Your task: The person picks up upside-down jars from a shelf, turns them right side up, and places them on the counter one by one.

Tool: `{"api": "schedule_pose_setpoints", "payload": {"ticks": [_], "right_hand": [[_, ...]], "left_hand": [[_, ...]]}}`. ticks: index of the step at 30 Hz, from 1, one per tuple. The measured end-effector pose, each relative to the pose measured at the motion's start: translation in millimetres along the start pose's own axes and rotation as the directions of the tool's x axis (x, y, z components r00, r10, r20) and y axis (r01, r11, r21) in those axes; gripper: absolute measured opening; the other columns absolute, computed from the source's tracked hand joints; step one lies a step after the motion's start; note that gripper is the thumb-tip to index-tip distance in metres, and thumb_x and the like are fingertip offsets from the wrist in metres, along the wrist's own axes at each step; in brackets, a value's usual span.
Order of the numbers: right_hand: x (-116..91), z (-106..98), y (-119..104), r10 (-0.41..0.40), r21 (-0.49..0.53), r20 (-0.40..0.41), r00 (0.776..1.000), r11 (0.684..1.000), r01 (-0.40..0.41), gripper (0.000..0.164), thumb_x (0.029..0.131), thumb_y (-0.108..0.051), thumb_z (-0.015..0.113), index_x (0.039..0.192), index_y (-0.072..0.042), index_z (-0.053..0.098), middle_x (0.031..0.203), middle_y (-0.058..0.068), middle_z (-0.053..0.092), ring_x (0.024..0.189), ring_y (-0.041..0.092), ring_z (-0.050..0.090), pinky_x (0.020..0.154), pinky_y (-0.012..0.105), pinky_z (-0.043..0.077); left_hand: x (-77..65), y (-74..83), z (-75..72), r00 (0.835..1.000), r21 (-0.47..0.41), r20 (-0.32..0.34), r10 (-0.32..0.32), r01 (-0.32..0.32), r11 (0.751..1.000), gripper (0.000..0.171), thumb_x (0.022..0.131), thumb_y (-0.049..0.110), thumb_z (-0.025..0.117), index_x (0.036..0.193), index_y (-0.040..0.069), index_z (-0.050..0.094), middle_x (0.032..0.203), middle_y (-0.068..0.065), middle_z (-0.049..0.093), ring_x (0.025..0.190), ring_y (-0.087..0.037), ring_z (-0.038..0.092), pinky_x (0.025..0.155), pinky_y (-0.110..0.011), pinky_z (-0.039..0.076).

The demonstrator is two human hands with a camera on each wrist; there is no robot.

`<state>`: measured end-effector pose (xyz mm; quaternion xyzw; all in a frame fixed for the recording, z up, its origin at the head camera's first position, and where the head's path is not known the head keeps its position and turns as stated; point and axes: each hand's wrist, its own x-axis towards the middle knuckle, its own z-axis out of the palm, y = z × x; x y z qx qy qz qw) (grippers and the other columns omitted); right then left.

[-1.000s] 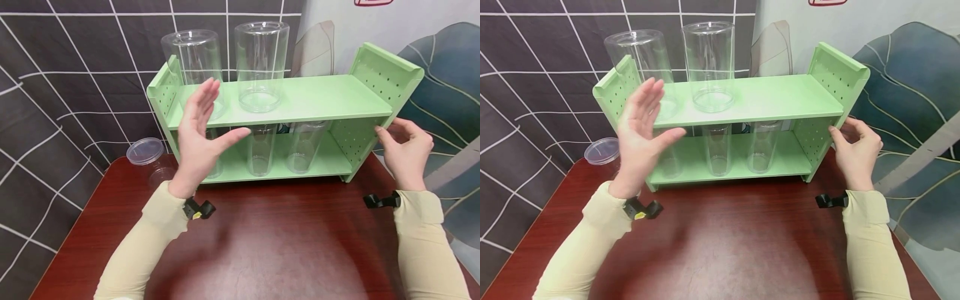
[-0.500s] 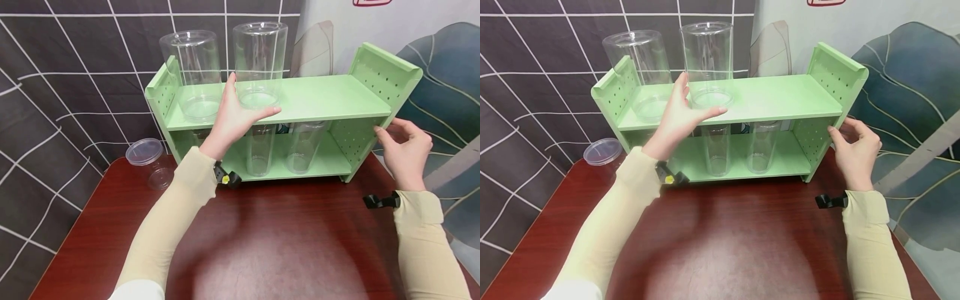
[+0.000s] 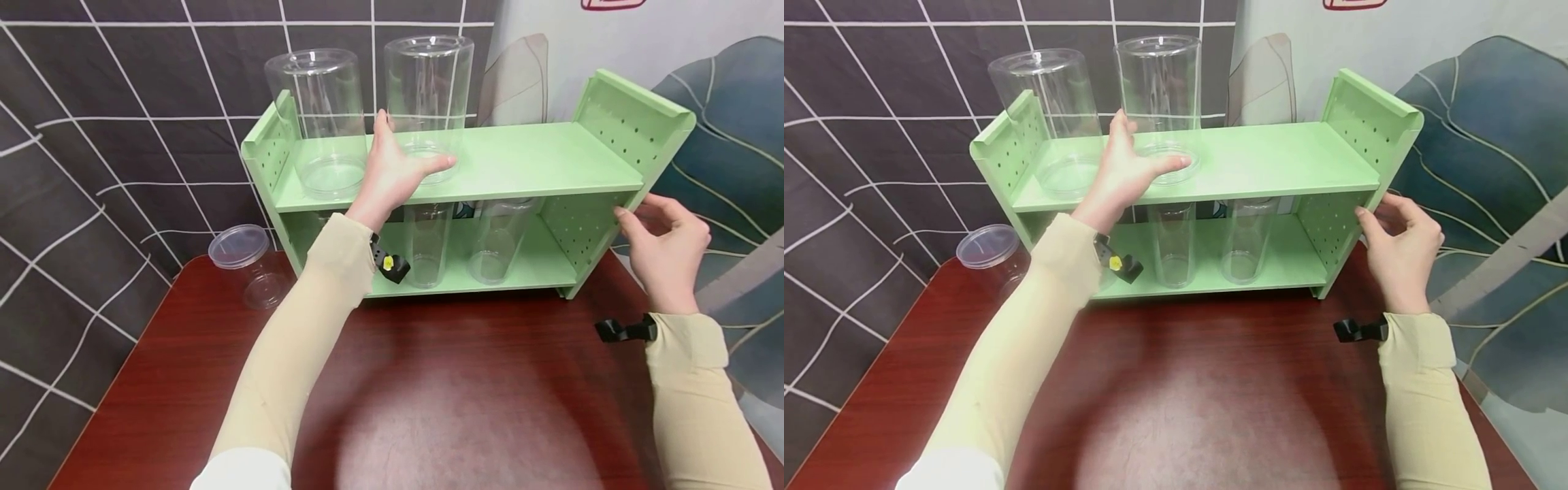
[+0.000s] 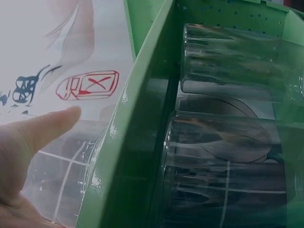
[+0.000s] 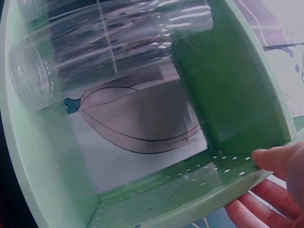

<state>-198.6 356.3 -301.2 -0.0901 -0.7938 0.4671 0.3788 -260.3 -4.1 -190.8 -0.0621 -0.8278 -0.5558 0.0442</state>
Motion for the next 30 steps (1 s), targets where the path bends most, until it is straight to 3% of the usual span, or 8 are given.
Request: {"api": "schedule_pose_setpoints", "payload": {"ticks": [9, 15, 30], "right_hand": [[0, 1, 1, -0.001, -0.004, -0.007, 1.0, 1.0, 0.001, 0.032, 0.09, -0.014, 0.078, 0.121, -0.013, 0.076, 0.09, -0.02, 0.067, 0.077, -0.003, 0.064, 0.071, 0.01, 0.046], [0, 1, 2, -0.006, -0.004, -0.014, 1.0, 1.0, 0.006, 0.032, 0.089, -0.015, 0.079, 0.121, -0.014, 0.076, 0.09, -0.02, 0.067, 0.077, -0.003, 0.063, 0.07, 0.01, 0.046], [0, 1, 3, -0.01, -0.017, -0.016, 1.0, 1.0, 0.009, 0.032, 0.09, -0.015, 0.078, 0.122, -0.014, 0.076, 0.091, -0.021, 0.067, 0.079, -0.003, 0.063, 0.071, 0.01, 0.045]], "left_hand": [[-1.7, -0.9, 3.1, 0.998, 0.118, -0.038, 0.047, -0.042, 0.992, 0.125, 0.078, 0.038, 0.09, 0.163, 0.015, 0.002, 0.162, 0.004, 0.028, 0.145, -0.013, 0.03, 0.115, -0.023, 0.028], [-2.9, -2.6, 3.9, 0.997, 0.11, -0.041, 0.063, -0.059, 0.992, 0.123, 0.077, 0.039, 0.091, 0.163, 0.017, 0.007, 0.161, 0.005, 0.03, 0.144, -0.012, 0.031, 0.115, -0.023, 0.028], [-12.4, -7.3, 2.8, 0.99, -0.028, -0.048, 0.135, -0.137, 0.99, 0.119, 0.075, 0.041, 0.092, 0.163, 0.018, 0.014, 0.156, 0.007, 0.036, 0.14, -0.01, 0.036, 0.108, -0.024, 0.039]]}}
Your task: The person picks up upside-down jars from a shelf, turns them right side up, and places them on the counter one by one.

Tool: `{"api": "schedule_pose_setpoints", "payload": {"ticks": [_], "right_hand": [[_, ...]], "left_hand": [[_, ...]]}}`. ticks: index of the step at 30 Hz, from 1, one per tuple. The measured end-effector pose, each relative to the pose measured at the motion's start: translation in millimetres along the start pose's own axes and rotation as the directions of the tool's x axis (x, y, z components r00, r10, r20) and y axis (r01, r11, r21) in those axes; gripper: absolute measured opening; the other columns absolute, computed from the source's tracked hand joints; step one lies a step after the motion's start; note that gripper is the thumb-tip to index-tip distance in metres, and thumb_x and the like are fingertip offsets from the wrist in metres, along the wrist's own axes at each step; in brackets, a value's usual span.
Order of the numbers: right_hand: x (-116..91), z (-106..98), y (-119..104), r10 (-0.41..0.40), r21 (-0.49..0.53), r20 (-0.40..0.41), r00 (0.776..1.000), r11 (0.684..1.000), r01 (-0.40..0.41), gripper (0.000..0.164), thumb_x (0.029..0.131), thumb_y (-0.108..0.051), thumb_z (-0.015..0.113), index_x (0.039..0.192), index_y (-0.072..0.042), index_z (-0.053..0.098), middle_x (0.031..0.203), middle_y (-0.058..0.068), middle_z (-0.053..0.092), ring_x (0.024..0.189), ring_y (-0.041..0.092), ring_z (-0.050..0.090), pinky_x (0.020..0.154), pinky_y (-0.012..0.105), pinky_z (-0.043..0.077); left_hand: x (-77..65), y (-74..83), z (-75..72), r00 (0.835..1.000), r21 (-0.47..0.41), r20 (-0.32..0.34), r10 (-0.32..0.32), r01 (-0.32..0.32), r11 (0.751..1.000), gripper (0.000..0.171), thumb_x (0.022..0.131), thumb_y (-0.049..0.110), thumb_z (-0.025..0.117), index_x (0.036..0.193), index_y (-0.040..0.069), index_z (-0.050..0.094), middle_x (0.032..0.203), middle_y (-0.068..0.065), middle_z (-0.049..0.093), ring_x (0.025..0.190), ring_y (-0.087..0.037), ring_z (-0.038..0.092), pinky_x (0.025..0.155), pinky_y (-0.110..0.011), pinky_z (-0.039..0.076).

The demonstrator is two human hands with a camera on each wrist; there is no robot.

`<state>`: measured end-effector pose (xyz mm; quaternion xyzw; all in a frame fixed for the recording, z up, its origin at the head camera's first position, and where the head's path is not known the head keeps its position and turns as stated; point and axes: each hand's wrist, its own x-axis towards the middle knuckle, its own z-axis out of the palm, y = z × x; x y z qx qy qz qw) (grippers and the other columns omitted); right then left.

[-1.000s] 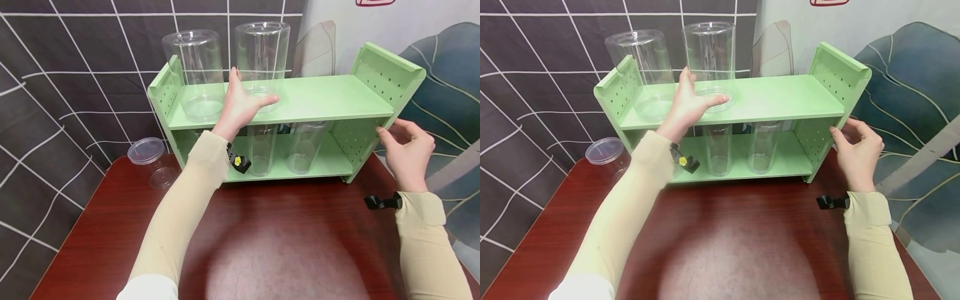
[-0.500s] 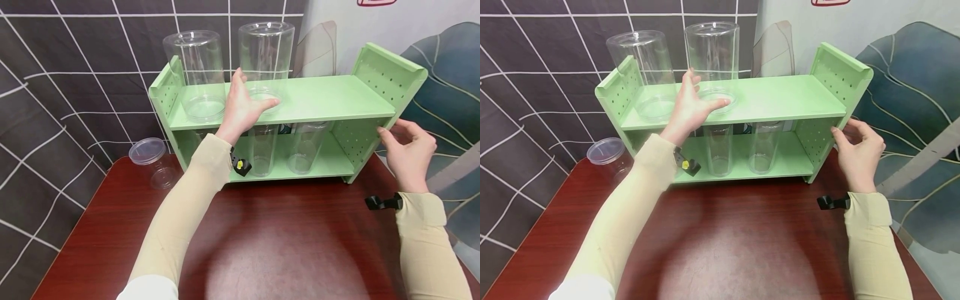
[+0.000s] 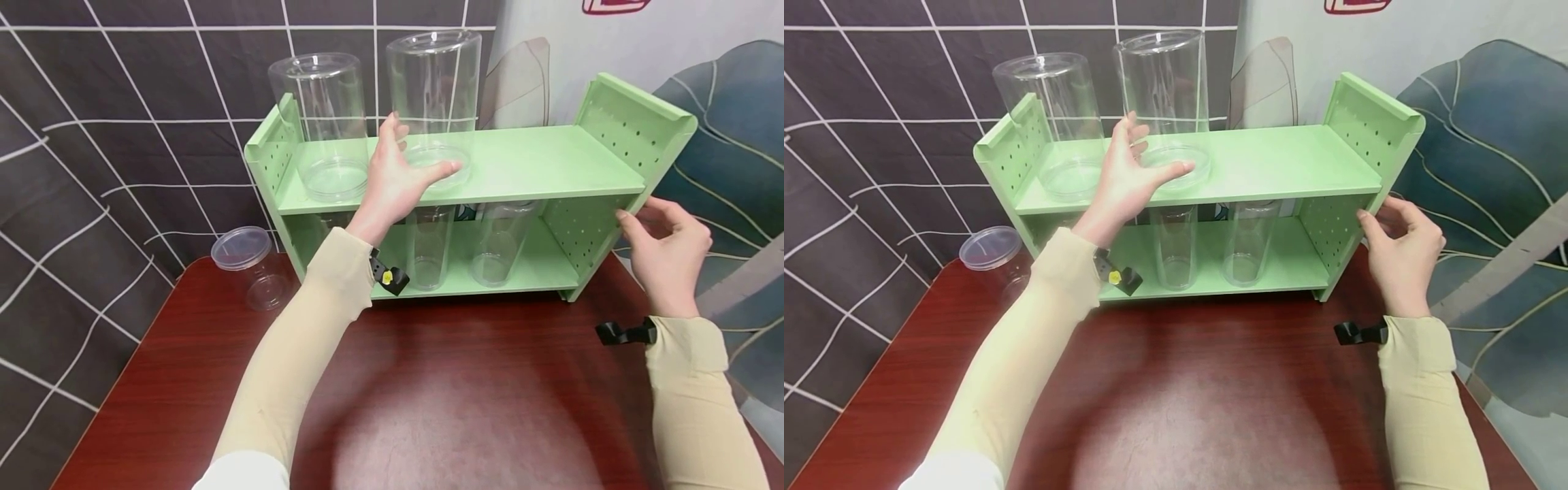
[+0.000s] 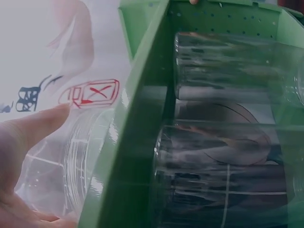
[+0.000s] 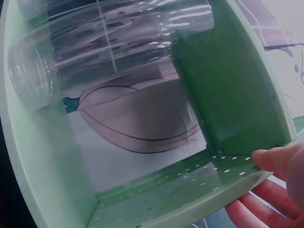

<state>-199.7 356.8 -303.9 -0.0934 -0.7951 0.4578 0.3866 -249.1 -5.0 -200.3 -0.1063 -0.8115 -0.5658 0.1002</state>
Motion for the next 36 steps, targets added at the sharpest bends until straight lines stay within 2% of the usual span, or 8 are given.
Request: {"api": "schedule_pose_setpoints", "payload": {"ticks": [12, 19, 29, 36], "right_hand": [[-1, 2, 2, -0.038, -0.003, -0.01, 0.999, 0.999, 0.038, 0.031, 0.09, -0.013, 0.078, 0.121, -0.013, 0.076, 0.09, -0.022, 0.066, 0.076, -0.004, 0.063, 0.07, 0.009, 0.046], [-1, 2, 2, -0.04, -0.003, -0.019, 0.999, 0.999, 0.04, 0.031, 0.089, -0.014, 0.079, 0.12, -0.013, 0.077, 0.09, -0.022, 0.066, 0.078, -0.005, 0.062, 0.072, 0.009, 0.045], [-1, 2, 1, -0.034, -0.007, -0.02, 0.999, 0.999, 0.034, 0.031, 0.09, -0.014, 0.078, 0.121, -0.014, 0.077, 0.09, -0.023, 0.066, 0.078, -0.005, 0.062, 0.072, 0.009, 0.045], [-1, 2, 0, -0.025, -0.002, -0.018, 1.0, 1.0, 0.025, 0.032, 0.09, -0.014, 0.078, 0.121, -0.014, 0.076, 0.09, -0.023, 0.066, 0.078, -0.004, 0.062, 0.071, 0.01, 0.045]], "left_hand": [[-25.2, -3.6, -7.3, 0.998, -0.101, 0.035, 0.061, -0.057, 0.993, 0.118, 0.074, 0.041, 0.092, 0.163, 0.024, 0.017, 0.151, 0.009, 0.039, 0.139, -0.011, 0.038, 0.109, -0.024, 0.038], [-38.3, -3.5, -11.0, 0.994, -0.138, 0.04, 0.103, -0.096, 0.986, 0.113, 0.075, 0.038, 0.092, 0.162, 0.022, 0.021, 0.149, 0.011, 0.042, 0.138, -0.009, 0.039, 0.11, -0.023, 0.035], [-62.2, -12.3, -12.4, 0.971, -0.206, 0.032, 0.235, -0.224, 0.952, 0.105, 0.079, 0.029, 0.09, 0.16, 0.016, 0.025, 0.151, 0.003, 0.045, 0.136, -0.011, 0.045, 0.111, -0.021, 0.034], [-78.9, -22.3, -13.5, 0.961, -0.249, 0.025, 0.274, -0.259, 0.933, 0.102, 0.079, 0.025, 0.09, 0.159, 0.019, 0.029, 0.151, 0.002, 0.046, 0.136, -0.011, 0.046, 0.112, -0.024, 0.034]]}}
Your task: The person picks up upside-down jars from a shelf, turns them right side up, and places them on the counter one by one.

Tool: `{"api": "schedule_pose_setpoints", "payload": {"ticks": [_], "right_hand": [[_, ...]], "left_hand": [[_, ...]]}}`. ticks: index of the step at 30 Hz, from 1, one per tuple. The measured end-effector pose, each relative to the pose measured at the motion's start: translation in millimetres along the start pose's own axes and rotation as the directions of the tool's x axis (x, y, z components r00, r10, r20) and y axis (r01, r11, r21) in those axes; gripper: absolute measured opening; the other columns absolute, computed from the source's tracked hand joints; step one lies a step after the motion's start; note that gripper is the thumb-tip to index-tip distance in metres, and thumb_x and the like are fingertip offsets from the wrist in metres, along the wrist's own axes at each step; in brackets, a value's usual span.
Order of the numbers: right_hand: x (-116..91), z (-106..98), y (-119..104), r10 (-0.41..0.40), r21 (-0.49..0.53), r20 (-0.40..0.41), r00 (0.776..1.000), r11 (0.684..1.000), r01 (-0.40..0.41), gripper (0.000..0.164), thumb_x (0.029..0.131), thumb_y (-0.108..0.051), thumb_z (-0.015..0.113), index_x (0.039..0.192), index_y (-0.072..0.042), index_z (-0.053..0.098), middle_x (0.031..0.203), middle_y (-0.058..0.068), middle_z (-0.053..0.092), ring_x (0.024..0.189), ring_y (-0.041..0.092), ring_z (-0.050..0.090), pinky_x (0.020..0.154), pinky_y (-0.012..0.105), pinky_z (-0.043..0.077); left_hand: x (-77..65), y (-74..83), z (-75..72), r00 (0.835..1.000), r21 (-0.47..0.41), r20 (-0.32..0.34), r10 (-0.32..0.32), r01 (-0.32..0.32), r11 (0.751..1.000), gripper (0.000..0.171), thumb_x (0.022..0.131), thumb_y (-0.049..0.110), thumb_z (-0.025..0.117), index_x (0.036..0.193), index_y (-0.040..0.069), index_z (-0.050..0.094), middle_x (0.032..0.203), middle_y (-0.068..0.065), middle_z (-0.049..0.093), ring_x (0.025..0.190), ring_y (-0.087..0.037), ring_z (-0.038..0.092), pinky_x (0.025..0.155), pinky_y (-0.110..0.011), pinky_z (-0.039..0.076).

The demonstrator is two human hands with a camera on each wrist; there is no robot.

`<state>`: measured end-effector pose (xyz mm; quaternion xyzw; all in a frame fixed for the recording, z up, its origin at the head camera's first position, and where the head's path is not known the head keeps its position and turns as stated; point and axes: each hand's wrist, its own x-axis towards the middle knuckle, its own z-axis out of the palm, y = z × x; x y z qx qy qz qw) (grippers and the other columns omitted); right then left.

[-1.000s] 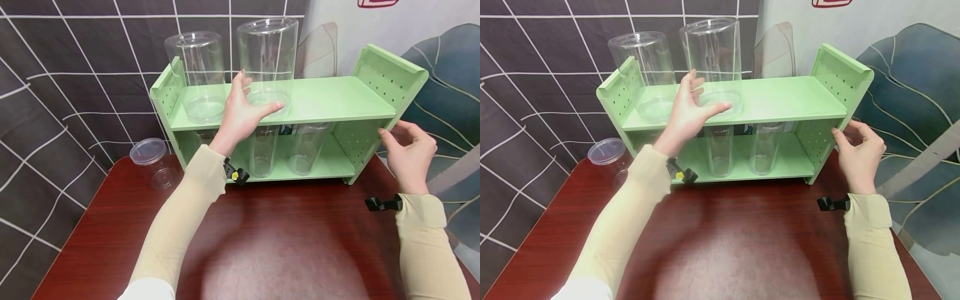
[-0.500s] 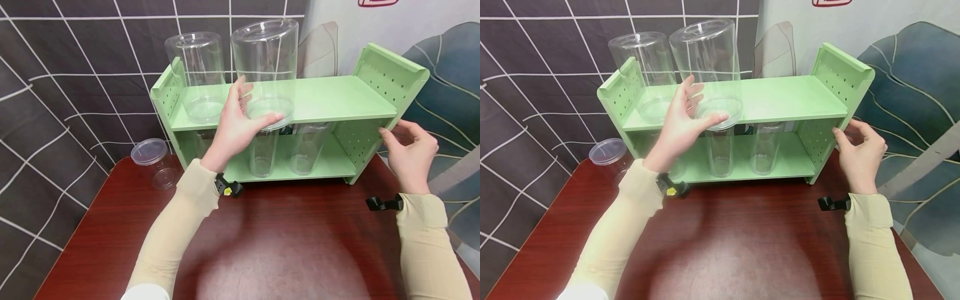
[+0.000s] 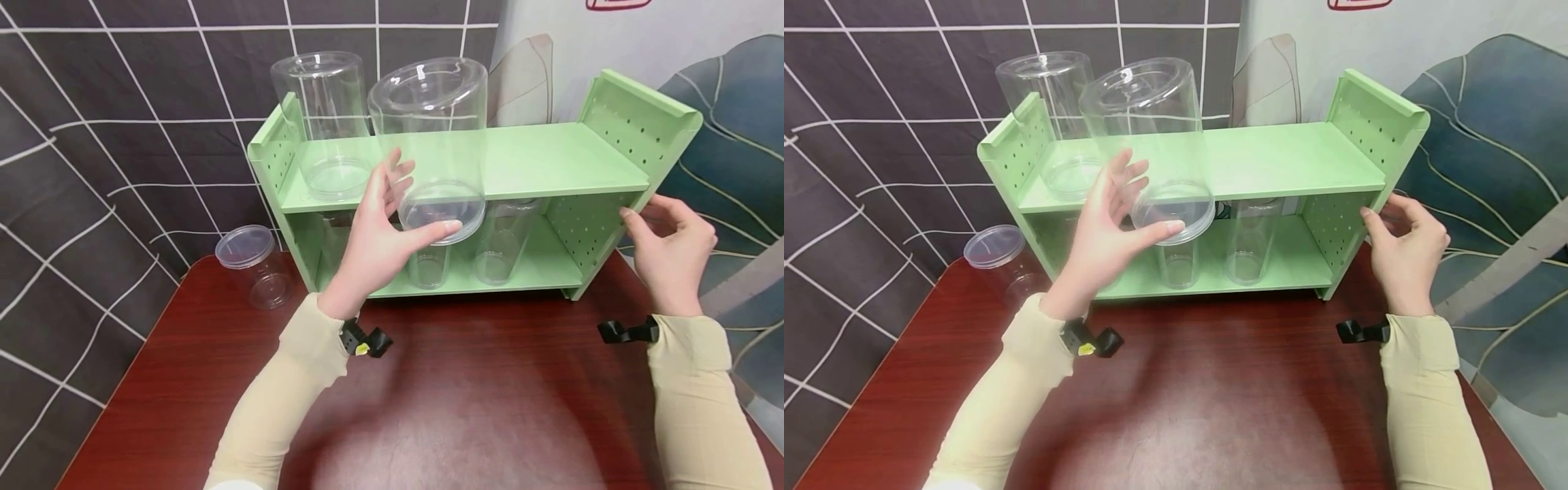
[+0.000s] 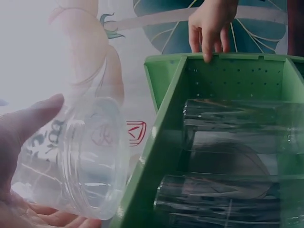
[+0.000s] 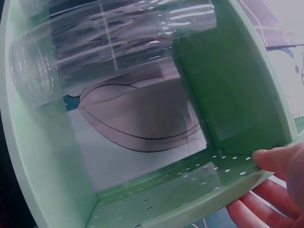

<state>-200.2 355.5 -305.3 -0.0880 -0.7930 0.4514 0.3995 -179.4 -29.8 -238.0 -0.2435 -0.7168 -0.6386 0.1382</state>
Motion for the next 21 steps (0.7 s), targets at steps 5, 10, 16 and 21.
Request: {"api": "schedule_pose_setpoints", "payload": {"ticks": [5, 10, 16, 21], "right_hand": [[0, 0, -2, 0.012, -0.007, 0.001, 1.0, 1.0, -0.012, 0.032, 0.09, -0.015, 0.078, 0.122, -0.014, 0.076, 0.091, -0.023, 0.066, 0.079, -0.004, 0.062, 0.072, 0.01, 0.045], [-1, 0, -2, 0.015, -0.008, -0.001, 1.0, 1.0, -0.015, 0.032, 0.09, -0.014, 0.078, 0.122, -0.014, 0.076, 0.091, -0.023, 0.066, 0.079, -0.005, 0.062, 0.072, 0.009, 0.045], [-1, 1, -2, 0.002, -0.019, -0.007, 1.0, 1.0, -0.002, 0.031, 0.09, -0.014, 0.078, 0.122, -0.014, 0.076, 0.091, -0.023, 0.066, 0.079, -0.006, 0.062, 0.072, 0.009, 0.045], [-1, 1, -3, 0.003, -0.017, -0.009, 1.0, 1.0, -0.003, 0.031, 0.09, -0.014, 0.078, 0.121, -0.014, 0.076, 0.091, -0.023, 0.066, 0.079, -0.006, 0.062, 0.073, 0.009, 0.045]], "left_hand": [[-13.9, -7.1, 1.5, 0.998, -0.038, -0.007, 0.066, -0.066, 0.997, 0.099, 0.078, 0.016, 0.091, 0.158, 0.015, 0.032, 0.15, 0.0, 0.048, 0.135, -0.016, 0.048, 0.113, -0.028, 0.036], [-29.8, -14.7, 3.8, 0.993, -0.07, -0.012, 0.117, -0.117, 0.991, 0.1, 0.075, 0.008, 0.091, 0.156, 0.011, 0.033, 0.149, -0.004, 0.05, 0.135, -0.019, 0.049, 0.113, -0.033, 0.038], [-48.1, -23.2, 6.4, 0.986, -0.073, -0.011, 0.165, -0.166, 0.983, 0.098, 0.07, 0.004, 0.093, 0.151, 0.011, 0.04, 0.146, -0.002, 0.051, 0.134, -0.024, 0.049, 0.112, -0.038, 0.04], [-63.2, -41.8, 8.3, 0.985, -0.064, 0.023, 0.17, -0.168, 0.984, 0.09, 0.069, 0.008, 0.095, 0.144, 0.011, 0.045, 0.143, 0.0, 0.053, 0.132, -0.021, 0.051, 0.111, -0.04, 0.042]]}}
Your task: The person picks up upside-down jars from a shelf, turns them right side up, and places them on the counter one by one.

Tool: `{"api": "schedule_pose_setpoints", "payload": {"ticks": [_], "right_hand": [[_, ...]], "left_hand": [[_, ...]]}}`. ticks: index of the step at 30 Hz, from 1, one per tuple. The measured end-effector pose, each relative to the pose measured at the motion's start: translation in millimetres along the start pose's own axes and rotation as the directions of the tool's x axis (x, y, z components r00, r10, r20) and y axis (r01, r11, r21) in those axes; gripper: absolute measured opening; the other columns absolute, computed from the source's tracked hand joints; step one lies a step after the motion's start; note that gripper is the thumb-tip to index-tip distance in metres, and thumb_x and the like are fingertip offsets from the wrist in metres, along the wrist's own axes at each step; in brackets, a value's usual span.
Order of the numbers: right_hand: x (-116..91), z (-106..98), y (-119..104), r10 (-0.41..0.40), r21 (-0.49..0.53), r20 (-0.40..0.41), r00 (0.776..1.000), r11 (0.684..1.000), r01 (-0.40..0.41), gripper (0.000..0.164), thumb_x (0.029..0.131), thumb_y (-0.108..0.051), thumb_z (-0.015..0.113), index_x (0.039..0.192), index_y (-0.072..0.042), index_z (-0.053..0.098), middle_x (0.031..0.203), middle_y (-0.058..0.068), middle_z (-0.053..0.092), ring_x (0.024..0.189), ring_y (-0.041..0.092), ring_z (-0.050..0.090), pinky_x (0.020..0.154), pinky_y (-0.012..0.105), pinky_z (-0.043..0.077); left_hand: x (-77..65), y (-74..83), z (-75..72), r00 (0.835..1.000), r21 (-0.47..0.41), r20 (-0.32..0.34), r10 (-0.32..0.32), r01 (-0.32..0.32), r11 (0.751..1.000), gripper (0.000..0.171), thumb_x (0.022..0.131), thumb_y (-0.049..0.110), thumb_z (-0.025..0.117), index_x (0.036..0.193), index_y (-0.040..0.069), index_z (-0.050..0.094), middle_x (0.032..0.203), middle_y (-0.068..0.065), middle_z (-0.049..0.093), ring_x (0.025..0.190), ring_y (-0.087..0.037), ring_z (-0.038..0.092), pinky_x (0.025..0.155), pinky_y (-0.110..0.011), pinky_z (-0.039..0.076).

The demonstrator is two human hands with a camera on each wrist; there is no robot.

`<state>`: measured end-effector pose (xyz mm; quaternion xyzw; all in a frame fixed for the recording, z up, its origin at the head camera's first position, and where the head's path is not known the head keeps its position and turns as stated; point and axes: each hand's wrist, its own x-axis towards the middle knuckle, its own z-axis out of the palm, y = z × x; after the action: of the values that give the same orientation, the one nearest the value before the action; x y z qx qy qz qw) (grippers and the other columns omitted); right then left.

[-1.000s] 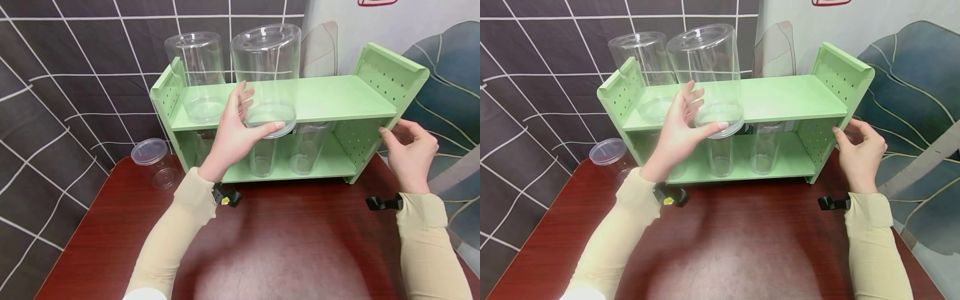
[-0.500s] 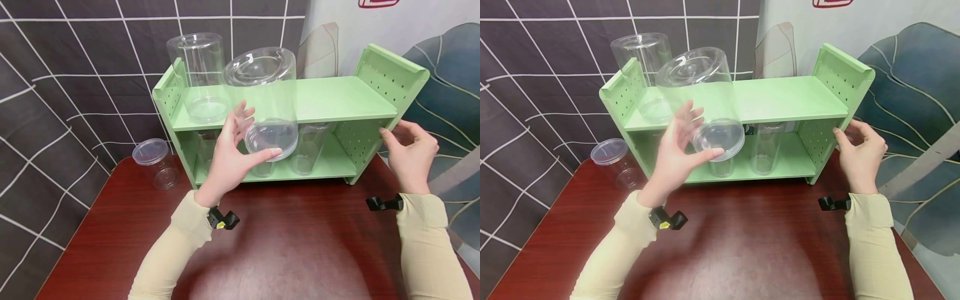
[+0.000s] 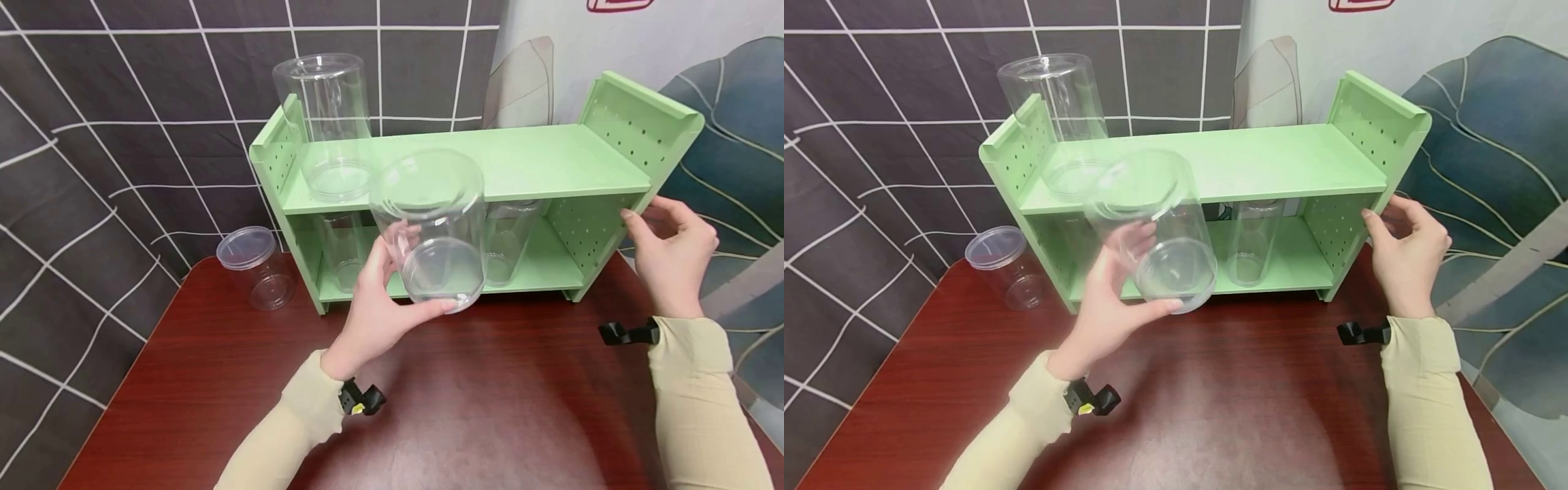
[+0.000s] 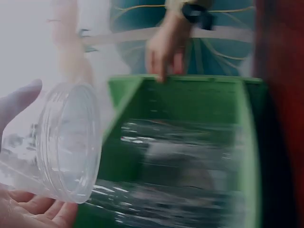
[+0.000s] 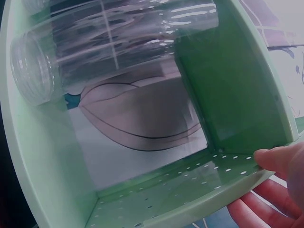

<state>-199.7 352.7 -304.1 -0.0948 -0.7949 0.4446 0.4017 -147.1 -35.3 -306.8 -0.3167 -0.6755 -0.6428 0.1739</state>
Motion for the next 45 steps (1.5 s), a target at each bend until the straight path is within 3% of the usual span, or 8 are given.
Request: {"api": "schedule_pose_setpoints", "payload": {"ticks": [5, 13, 19, 24, 27, 31, 36, 45], "right_hand": [[0, 1, 0, 0.002, 0.002, 0.008, 1.0, 1.0, -0.002, 0.032, 0.091, -0.013, 0.078, 0.122, -0.014, 0.076, 0.092, -0.023, 0.066, 0.079, -0.005, 0.062, 0.073, 0.009, 0.045], [0, 2, 0, 0.002, -0.004, -0.001, 1.0, 1.0, -0.002, 0.032, 0.091, -0.015, 0.078, 0.122, -0.015, 0.076, 0.092, -0.023, 0.066, 0.08, -0.005, 0.062, 0.073, 0.009, 0.045], [-3, 4, 1, 0.05, -0.013, -0.01, 0.999, 0.999, -0.051, 0.033, 0.092, -0.02, 0.077, 0.125, -0.02, 0.075, 0.095, -0.02, 0.068, 0.081, -0.005, 0.062, 0.074, 0.01, 0.046], [-14, 1, -9, 0.114, 0.025, 0.006, 0.993, 0.993, -0.114, 0.051, 0.092, -0.022, 0.076, 0.14, -0.024, 0.061, 0.126, -0.009, 0.062, 0.113, 0.003, 0.058, 0.097, 0.017, 0.047], [-33, -4, -34, 0.066, 0.08, -0.014, 0.998, 0.995, -0.064, 0.058, 0.091, -0.019, 0.075, 0.144, -0.02, 0.053, 0.138, -0.004, 0.052, 0.128, 0.011, 0.048, 0.106, 0.022, 0.041], [-57, -10, -73, -0.114, 0.156, 0.027, 0.993, 0.982, 0.108, 0.057, 0.088, -0.008, 0.077, 0.142, -0.011, 0.056, 0.139, 0.002, 0.055, 0.129, 0.015, 0.048, 0.107, 0.025, 0.041], [-86, -6, -109, -0.345, 0.246, 0.203, 0.916, 0.924, 0.294, 0.059, 0.082, 0.007, 0.079, 0.137, -0.001, 0.061, 0.135, 0.012, 0.06, 0.125, 0.017, 0.053, 0.107, 0.026, 0.043], [-120, 21, -113, -0.562, 0.293, 0.471, 0.68, 0.827, 0.481, 0.081, 0.068, -0.006, 0.093, 0.142, -0.009, 0.059, 0.144, 0.003, 0.056, 0.139, 0.03, 0.044, 0.117, 0.034, 0.032]], "left_hand": [[-26.7, -23.9, 0.2, 0.993, 0.072, 0.041, -0.113, 0.11, 0.991, 0.092, 0.069, 0.018, 0.096, 0.146, 0.019, 0.045, 0.142, 0.007, 0.053, 0.128, -0.016, 0.053, 0.11, -0.039, 0.043], [-58.1, -44.9, -5.5, 0.95, 0.159, 0.09, -0.298, 0.282, 0.946, 0.108, 0.068, 0.026, 0.097, 0.156, 0.028, 0.035, 0.146, 0.01, 0.05, 0.129, -0.013, 0.053, 0.11, -0.039, 0.042], [-67.6, -50.8, -12.6, 0.938, 0.227, 0.105, -0.329, 0.3, 0.927, 0.11, 0.068, 0.029, 0.097, 0.157, 0.033, 0.033, 0.148, 0.013, 0.049, 0.13, -0.011, 0.051, 0.109, -0.038, 0.043], [-73.9, -51.6, -17.4, 0.935, 0.249, 0.12, -0.333, 0.296, 0.922, 0.109, 0.068, 0.029, 0.097, 0.156, 0.035, 0.033, 0.145, 0.012, 0.05, 0.128, -0.011, 0.051, 0.108, -0.038, 0.044], [-76.9, -51.6, -18.7, 0.928, 0.255, 0.126, -0.351, 0.311, 0.915, 0.109, 0.068, 0.029, 0.097, 0.157, 0.035, 0.034, 0.144, 0.012, 0.05, 0.124, -0.011, 0.054, 0.105, -0.039, 0.047], [-77.5, -51.1, -19.2, 0.93, 0.255, 0.125, -0.347, 0.307, 0.917, 0.108, 0.067, 0.028, 0.097, 0.156, 0.035, 0.036, 0.145, 0.012, 0.05, 0.124, -0.012, 0.054, 0.104, -0.041, 0.047], [-75.9, -49.5, -19.2, 0.937, 0.269, 0.104, -0.333, 0.296, 0.916, 0.106, 0.066, 0.031, 0.097, 0.155, 0.035, 0.039, 0.146, 0.011, 0.051, 0.127, -0.015, 0.053, 0.106, -0.043, 0.045], [-75.9, -48.9, -26.0, 0.94, 0.292, 0.109, -0.324, 0.281, 0.914, 0.091, 0.069, 0.035, 0.096, 0.147, 0.026, 0.05, 0.143, 0.004, 0.056, 0.129, -0.01, 0.051, 0.109, -0.038, 0.042]]}}
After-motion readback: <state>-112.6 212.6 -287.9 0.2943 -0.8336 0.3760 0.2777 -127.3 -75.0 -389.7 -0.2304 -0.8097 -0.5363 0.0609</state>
